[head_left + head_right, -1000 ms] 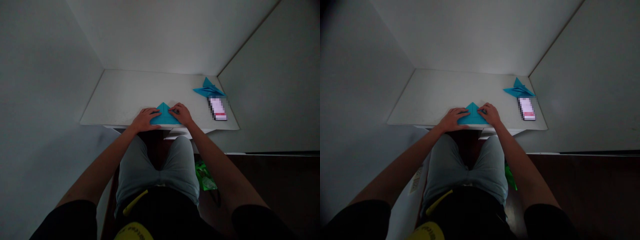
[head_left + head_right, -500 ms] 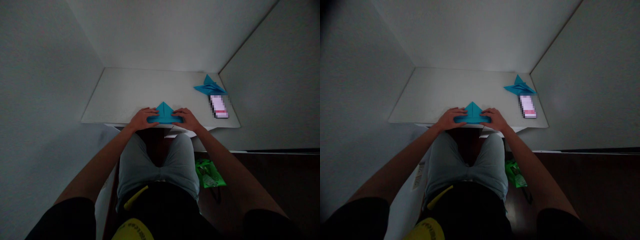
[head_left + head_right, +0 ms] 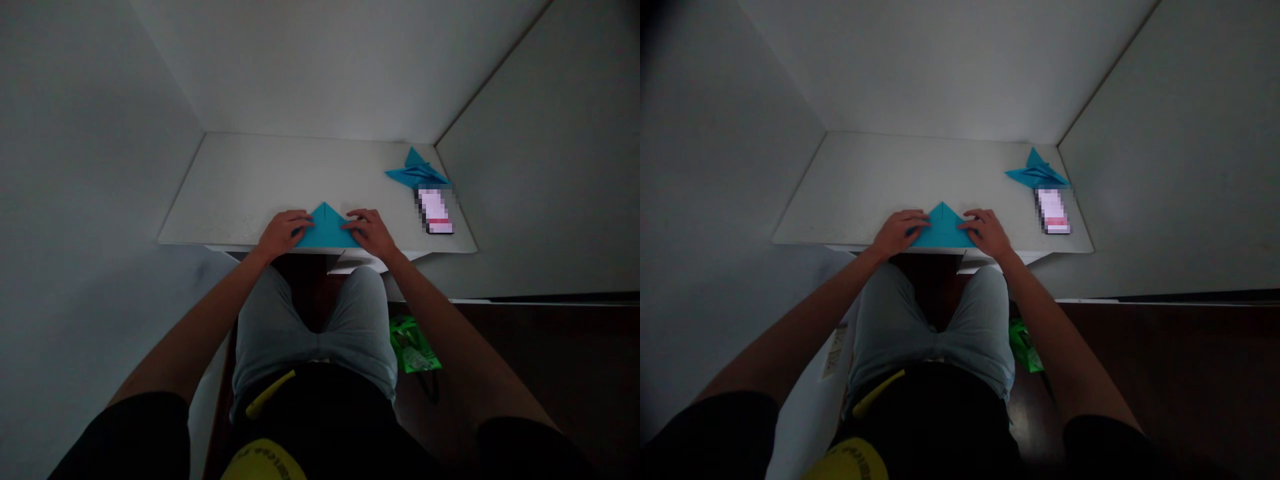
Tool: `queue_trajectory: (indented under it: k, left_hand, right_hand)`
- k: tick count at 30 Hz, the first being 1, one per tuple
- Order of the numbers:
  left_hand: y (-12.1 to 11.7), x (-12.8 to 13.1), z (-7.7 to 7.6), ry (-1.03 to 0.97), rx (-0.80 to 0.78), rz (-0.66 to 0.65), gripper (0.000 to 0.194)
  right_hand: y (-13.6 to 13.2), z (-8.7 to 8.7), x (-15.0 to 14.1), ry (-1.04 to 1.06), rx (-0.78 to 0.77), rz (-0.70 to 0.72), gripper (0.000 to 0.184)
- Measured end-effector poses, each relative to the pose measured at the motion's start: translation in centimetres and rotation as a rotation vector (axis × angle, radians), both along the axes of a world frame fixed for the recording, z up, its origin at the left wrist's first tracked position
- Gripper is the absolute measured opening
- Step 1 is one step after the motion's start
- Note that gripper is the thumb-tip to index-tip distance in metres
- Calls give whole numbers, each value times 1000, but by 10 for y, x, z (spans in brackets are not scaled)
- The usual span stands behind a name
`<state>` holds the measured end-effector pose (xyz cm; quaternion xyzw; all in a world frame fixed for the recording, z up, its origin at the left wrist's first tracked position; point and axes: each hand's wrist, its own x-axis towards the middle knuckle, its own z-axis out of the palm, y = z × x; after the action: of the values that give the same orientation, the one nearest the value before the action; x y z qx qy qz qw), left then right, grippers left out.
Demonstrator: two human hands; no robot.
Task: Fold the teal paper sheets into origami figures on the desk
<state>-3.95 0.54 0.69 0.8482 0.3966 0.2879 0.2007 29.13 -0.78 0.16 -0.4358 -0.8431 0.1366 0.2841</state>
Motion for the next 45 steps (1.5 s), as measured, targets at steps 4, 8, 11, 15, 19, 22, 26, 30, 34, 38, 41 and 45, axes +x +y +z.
queue_trajectory:
  k: [4,8,11,15,19,22,26,30,34,38,41,45]
  left_hand:
    - [-12,-13,1,112,8,-129,51]
    - [-21,-34,-4,151,24,-164,85]
    - [-23,-42,-11,123,17,-118,63]
    - [-27,-38,-16,53,-44,-45,37]
    - [-30,-26,-8,-106,-142,100,29]
    - [-24,-17,0,-286,-327,195,50]
    - [-6,-2,6,-525,-491,226,62]
    - [1,7,3,-564,-460,274,51]
    - [-2,8,1,-539,-363,298,61]
    - [3,5,2,-483,-390,254,39]
    - [10,-3,3,-417,-458,212,34]
    - [14,-18,4,-314,-523,136,49]
  right_hand:
    - [-4,2,6,-67,-36,91,38]
    - [-10,3,19,-125,-70,154,82]
    - [-12,0,27,-118,-48,127,69]
    - [-12,-3,29,-69,-36,85,43]
    - [-10,-1,23,71,-77,8,32]
    - [-6,2,14,293,-166,-121,45]
    - [3,6,-2,599,-254,-253,52]
    - [6,8,-8,591,-287,-295,53]
    - [2,6,-2,427,-315,-282,68]
    - [6,2,3,385,-306,-291,48]
    - [11,3,8,365,-386,-235,49]
    - [10,11,26,338,-521,-41,38]
